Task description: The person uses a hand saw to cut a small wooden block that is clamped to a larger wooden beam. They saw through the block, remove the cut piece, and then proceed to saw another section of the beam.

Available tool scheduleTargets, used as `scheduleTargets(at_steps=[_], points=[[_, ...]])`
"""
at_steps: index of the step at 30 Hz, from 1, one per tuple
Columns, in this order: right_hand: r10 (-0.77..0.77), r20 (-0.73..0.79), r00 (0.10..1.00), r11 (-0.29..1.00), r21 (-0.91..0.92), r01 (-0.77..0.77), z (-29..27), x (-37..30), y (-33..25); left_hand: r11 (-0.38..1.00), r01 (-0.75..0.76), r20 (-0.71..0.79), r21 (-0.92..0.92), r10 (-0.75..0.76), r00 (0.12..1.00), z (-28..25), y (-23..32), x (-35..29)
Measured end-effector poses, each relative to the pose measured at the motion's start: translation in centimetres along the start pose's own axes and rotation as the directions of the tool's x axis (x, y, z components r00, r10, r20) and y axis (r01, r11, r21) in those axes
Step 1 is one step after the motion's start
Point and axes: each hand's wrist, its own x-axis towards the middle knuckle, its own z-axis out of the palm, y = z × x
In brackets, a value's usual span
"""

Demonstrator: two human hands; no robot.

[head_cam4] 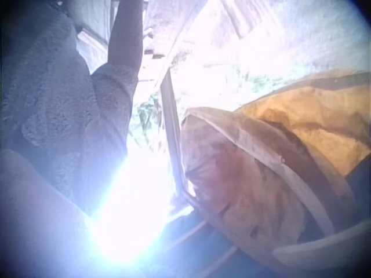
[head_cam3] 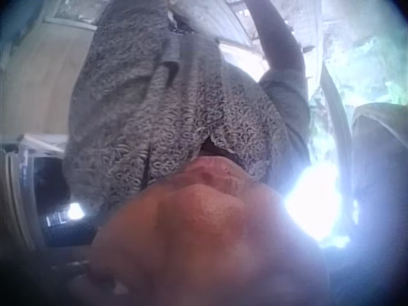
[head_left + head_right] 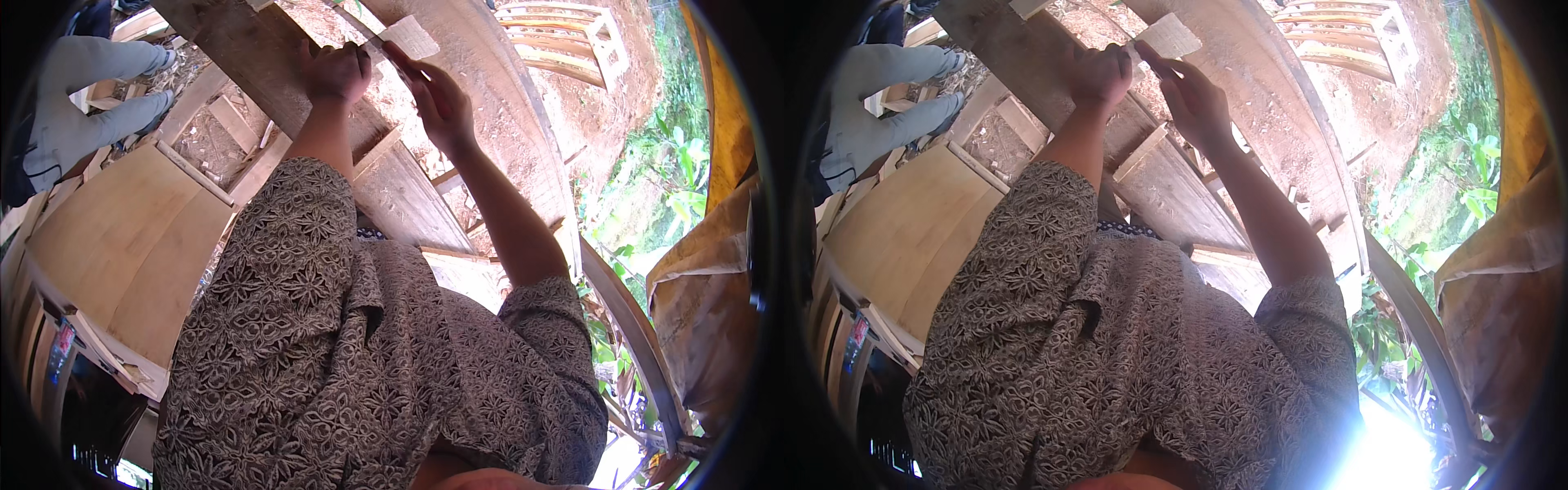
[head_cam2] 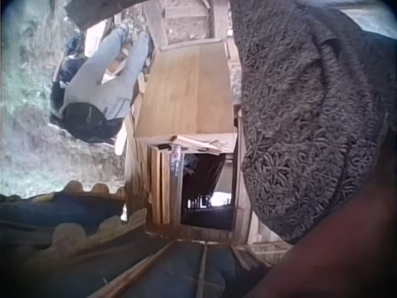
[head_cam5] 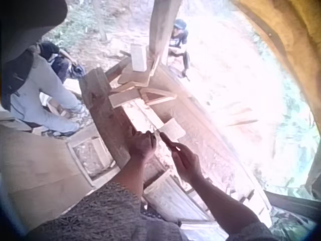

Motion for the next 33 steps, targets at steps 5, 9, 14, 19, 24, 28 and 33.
scheduleTargets(at_steps=[5, 9, 14, 19, 24, 28, 33], points=[[-0.385, -0.027, 0.922, 0.855, -0.388, 0.346, -0.8, -0.8, 3.2, 0.999, 0.002, -0.004, -0.046, -0.002, 1.0, 0.8, -0.1, -0.1], [-0.23, 0.045, 0.972, 0.929, -0.287, 0.233, -1.7, -0.4, 2.6, 0.998, 0.007, 0.009, -0.06, -0.007, 1.0, 0.9, -0.3, -0.1], [0.107, 0.197, 0.975, 0.993, 0.034, -0.116, -1.2, 2.2, -2.0, 0.995, 0.002, -0.019, -0.095, -0.003, 1.0, 0.3, 0.0, -0.4], [-0.059, 0.123, 0.991, 0.998, -0.016, 0.062, 0.3, 5.7, -4.0, 0.993, -0.03, -0.111, -0.118, 0.017, 0.994, 1.6, -0.2, -0.3], [-0.055, 0.041, 0.998, 0.988, -0.145, 0.06, 0.3, 3.5, -5.1, 0.99, -0.065, -0.258, -0.127, 0.031, 0.966, 3.7, 1.2, -2.0], [-0.007, 0.033, 0.999, 0.997, -0.078, 0.01, -1.5, 0.1, -5.8, 0.978, -0.121, -0.239, -0.172, 0.078, 0.968, 4.3, 3.3, -3.6], [0.076, 0.044, 0.996, 0.996, -0.048, -0.074, -2.3, -0.8, -2.8, 0.992, -0.072, -0.295, -0.107, 0.038, 0.955, 5.1, 4.2, -5.2]])
